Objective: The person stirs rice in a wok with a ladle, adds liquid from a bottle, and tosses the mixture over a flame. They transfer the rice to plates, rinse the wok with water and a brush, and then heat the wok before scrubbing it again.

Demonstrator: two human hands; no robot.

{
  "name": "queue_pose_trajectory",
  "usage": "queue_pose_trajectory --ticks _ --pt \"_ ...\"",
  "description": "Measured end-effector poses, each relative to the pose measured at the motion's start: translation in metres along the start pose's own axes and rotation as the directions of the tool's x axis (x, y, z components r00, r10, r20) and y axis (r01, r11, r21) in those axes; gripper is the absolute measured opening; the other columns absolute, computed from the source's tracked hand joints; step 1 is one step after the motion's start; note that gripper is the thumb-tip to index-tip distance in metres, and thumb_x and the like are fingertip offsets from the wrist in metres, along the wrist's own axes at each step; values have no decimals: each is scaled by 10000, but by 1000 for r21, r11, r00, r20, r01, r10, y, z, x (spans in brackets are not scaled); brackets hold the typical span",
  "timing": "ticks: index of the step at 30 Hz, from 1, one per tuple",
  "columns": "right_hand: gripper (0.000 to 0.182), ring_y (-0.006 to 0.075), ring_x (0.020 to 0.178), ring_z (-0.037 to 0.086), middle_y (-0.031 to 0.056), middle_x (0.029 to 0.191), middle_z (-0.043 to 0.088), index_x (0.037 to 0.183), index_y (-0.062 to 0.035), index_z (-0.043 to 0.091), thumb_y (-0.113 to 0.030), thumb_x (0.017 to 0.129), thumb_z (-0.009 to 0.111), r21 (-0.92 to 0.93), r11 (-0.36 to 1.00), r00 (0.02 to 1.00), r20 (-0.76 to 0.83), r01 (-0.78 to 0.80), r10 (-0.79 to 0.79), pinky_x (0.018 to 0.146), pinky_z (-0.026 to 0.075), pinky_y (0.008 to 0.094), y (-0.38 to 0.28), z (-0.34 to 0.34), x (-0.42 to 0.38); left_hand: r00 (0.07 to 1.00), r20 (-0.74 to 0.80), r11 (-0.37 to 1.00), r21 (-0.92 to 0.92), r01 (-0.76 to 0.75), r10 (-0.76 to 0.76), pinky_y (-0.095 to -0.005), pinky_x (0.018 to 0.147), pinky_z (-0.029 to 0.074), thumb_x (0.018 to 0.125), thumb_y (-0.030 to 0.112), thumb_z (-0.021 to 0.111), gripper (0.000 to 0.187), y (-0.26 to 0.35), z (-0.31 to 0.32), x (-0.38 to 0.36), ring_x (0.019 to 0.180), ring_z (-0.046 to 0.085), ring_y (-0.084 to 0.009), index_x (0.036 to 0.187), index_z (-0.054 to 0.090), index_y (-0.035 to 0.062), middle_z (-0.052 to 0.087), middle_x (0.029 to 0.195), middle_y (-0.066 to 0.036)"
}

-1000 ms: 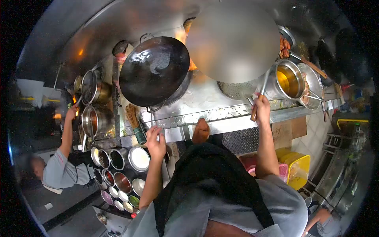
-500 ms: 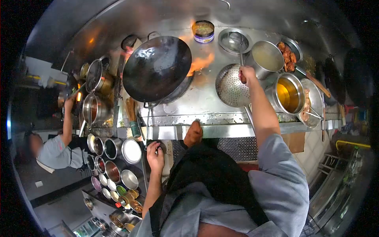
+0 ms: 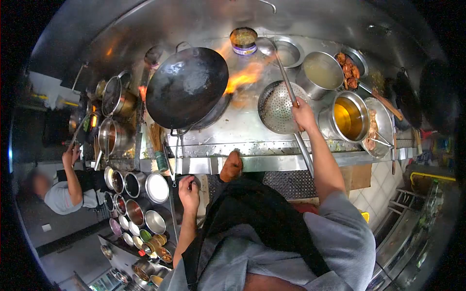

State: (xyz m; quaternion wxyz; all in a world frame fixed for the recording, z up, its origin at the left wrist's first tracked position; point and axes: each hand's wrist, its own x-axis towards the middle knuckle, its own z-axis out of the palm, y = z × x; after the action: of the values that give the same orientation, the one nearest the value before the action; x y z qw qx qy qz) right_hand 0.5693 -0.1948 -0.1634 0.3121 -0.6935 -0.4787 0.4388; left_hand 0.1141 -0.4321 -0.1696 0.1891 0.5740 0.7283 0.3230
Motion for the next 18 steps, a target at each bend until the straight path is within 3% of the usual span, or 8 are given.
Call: queue_pose_trajectory --ticks 2,5,7,9,10,11,13,18 --pt "345 347 611 658 167 792 677 1110 19 581 -159 815 564 -362 930 990 -99 59 -101 636 525 451 3 6 32 1000 -14 1000 -2 -17 17 -385 917 469 794 -25 601 212 4 -3 1 1023 601 -331 994 665 7 628 1088 -166" --pt "355 420 717 668 223 855 689 1088 15 623 -207 817 565 -576 817 959 -237 -9 -157 754 519 492 33 20 96 999 -47 1000 -10 12 -13 -381 918 467 795 -28 591 214 8 -11 -1 1027 602 -330 993 665 1 630 1085 -168" --pt "327 396 826 684 241 902 693 1013 19 668 -218 812 564 -544 837 973 -218 -56 -76 808 521 462 29 19 124 999 -49 1000 17 0 1 -379 919 466 794 -27 594 218 7 -18 -8 1032 601 -331 998 665 1 628 1086 -170" --pt "234 255 618 629 132 703 648 798 -1 646 -212 841 556 -152 974 986 -31 -168 165 558 503 392 36 19 164 997 -70 999 36 -12 14 -377 920 466 797 -25 598 218 8 -24 -13 1035 601 -329 1002 665 4 627 1087 -171" --pt "225 178 549 560 72 594 566 704 -44 598 -191 862 536 364 872 939 226 -326 257 487 452 319 23 6 157 998 -69 1000 17 13 -12 -376 919 466 799 -24 600 216 6 -26 -16 1035 600 -328 1002 665 5 626 1090 -171" --pt "190 168 507 511 49 579 519 677 -76 537 -122 861 539 689 597 912 309 -411 271 470 421 287 16 4 164 997 -67 999 -4 38 -38 -376 918 467 801 -23 602 214 4 -27 -18 1034 600 -327 1003 665 6 625 1092 -171" --pt "141 148 538 508 45 637 516 708 -56 506 -55 840 555 893 211 890 320 -398 325 475 400 257 -20 -6 149 996 -77 999 -21 44 -45 -376 915 468 802 -23 603 213 5 -33 -18 1029 601 -326 1003 665 6 628 1084 -169" --pt "70 136 563 498 68 692 506 790 -6 512 -26 823 571 934 -13 932 356 -356 70 500 423 254 -32 -17 90 998 -56 993 -117 -23 17 -356 829 502 813 -14 589 203 3 -34 4 938 631 -306 999 667 6 647 1019 -159"
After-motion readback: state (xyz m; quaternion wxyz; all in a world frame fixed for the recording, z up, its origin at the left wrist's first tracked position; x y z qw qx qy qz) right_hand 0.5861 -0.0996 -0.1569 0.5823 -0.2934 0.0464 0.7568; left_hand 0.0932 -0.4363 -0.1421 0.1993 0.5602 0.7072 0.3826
